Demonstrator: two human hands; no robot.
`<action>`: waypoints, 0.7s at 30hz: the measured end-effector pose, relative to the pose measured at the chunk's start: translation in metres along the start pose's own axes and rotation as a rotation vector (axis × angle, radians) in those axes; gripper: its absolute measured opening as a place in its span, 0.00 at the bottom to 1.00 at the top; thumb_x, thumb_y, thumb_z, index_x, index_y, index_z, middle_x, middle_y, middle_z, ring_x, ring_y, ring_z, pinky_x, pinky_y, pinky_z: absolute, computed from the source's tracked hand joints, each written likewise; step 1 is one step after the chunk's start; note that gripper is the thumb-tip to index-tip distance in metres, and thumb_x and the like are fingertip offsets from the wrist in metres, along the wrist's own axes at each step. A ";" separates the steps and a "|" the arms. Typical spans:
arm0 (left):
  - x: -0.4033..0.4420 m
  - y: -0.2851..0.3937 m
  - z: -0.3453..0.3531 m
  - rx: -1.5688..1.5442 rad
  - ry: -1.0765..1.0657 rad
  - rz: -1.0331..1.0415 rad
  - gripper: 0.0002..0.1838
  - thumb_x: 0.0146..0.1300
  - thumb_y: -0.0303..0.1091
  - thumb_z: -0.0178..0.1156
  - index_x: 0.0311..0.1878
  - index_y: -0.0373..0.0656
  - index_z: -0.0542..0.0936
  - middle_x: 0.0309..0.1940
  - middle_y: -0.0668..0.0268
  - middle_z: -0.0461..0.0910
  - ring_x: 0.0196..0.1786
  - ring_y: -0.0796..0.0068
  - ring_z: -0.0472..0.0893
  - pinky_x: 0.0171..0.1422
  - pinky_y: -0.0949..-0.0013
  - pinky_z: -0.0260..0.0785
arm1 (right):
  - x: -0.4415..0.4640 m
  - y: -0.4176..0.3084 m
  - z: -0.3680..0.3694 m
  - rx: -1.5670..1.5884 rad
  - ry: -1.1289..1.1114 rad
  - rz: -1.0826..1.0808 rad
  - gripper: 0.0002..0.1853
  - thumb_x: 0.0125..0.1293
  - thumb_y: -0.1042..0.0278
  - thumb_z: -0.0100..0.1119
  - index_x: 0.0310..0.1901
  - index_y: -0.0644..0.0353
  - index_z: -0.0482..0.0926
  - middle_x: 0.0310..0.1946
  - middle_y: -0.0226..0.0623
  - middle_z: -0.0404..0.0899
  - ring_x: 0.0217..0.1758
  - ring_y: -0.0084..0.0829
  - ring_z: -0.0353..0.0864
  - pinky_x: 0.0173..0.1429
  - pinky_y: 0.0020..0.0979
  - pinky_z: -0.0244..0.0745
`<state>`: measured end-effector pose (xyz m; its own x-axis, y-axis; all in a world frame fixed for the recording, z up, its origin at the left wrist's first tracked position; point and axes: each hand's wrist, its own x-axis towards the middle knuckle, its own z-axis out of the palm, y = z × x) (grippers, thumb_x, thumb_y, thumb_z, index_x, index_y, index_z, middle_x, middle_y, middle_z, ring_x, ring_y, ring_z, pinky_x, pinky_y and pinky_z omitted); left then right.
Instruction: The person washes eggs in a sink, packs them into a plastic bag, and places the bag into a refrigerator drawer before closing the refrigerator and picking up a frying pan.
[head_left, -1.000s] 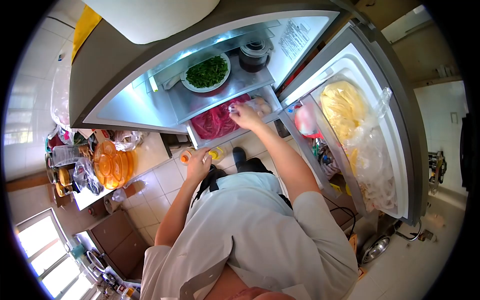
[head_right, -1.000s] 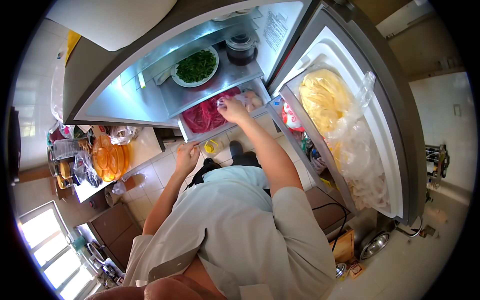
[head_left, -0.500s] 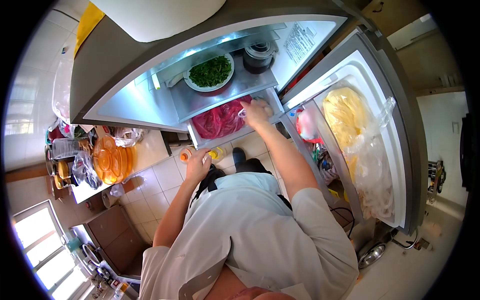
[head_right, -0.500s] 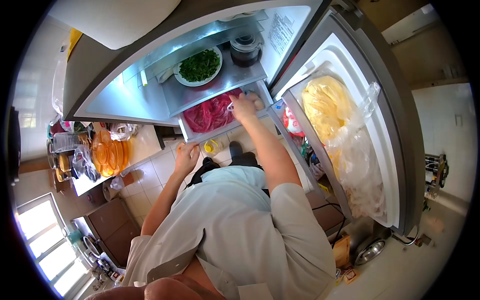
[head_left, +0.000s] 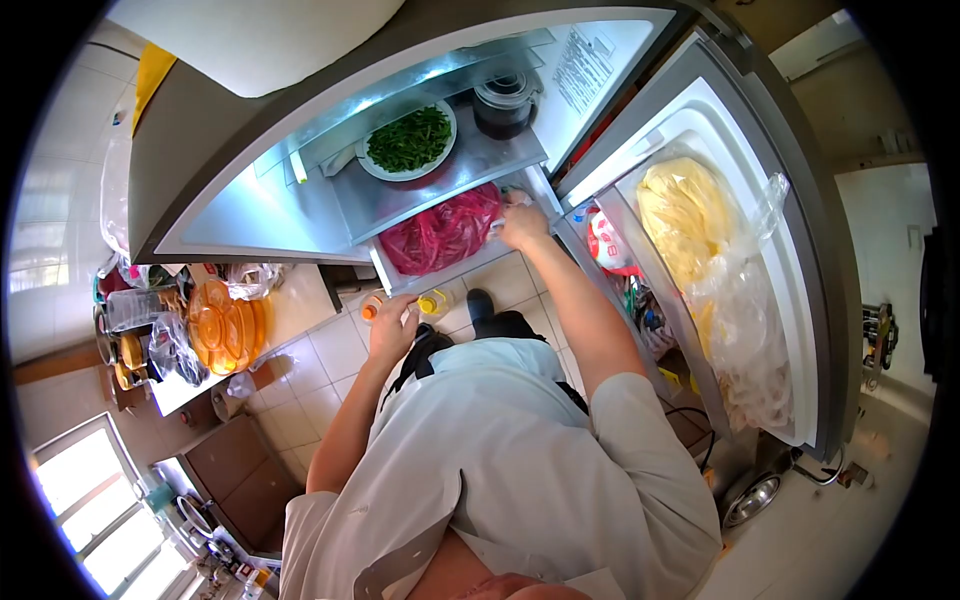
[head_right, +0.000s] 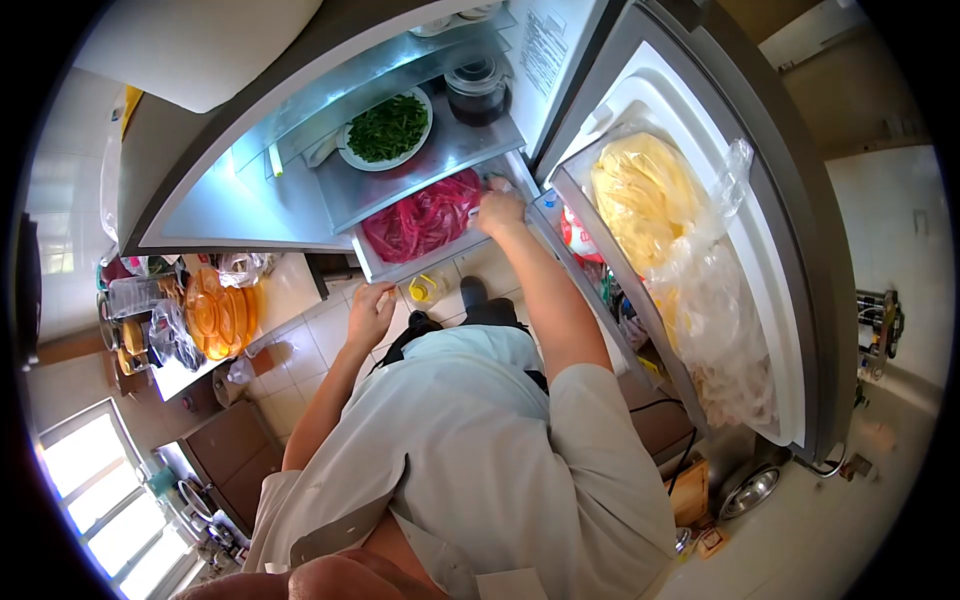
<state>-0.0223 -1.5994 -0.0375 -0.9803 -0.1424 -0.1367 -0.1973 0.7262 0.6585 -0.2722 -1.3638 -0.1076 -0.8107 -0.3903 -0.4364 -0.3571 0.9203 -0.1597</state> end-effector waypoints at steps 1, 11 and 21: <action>0.000 0.002 -0.001 -0.003 -0.010 -0.012 0.14 0.63 0.33 0.60 0.50 0.40 0.82 0.49 0.55 0.83 0.55 0.53 0.80 0.61 0.58 0.71 | -0.007 -0.004 -0.011 0.019 0.003 0.000 0.23 0.62 0.51 0.60 0.54 0.56 0.80 0.57 0.46 0.79 0.56 0.45 0.81 0.59 0.40 0.76; -0.001 -0.003 0.005 -0.023 0.057 0.016 0.11 0.63 0.32 0.60 0.47 0.41 0.83 0.45 0.56 0.83 0.49 0.55 0.78 0.55 0.58 0.70 | -0.022 -0.016 -0.021 -0.163 0.364 -0.124 0.08 0.58 0.64 0.59 0.34 0.57 0.85 0.46 0.47 0.82 0.48 0.42 0.84 0.50 0.43 0.78; 0.000 0.000 0.005 -0.010 0.079 0.005 0.10 0.63 0.32 0.59 0.44 0.39 0.84 0.42 0.55 0.85 0.48 0.55 0.80 0.61 0.59 0.68 | -0.018 -0.015 -0.018 0.117 0.273 -0.198 0.11 0.61 0.62 0.59 0.37 0.58 0.86 0.47 0.44 0.82 0.49 0.46 0.84 0.54 0.41 0.78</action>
<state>-0.0221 -1.5963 -0.0411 -0.9786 -0.1917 -0.0745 -0.1918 0.7204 0.6665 -0.2604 -1.3713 -0.0815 -0.8306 -0.5397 -0.1370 -0.4771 0.8167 -0.3246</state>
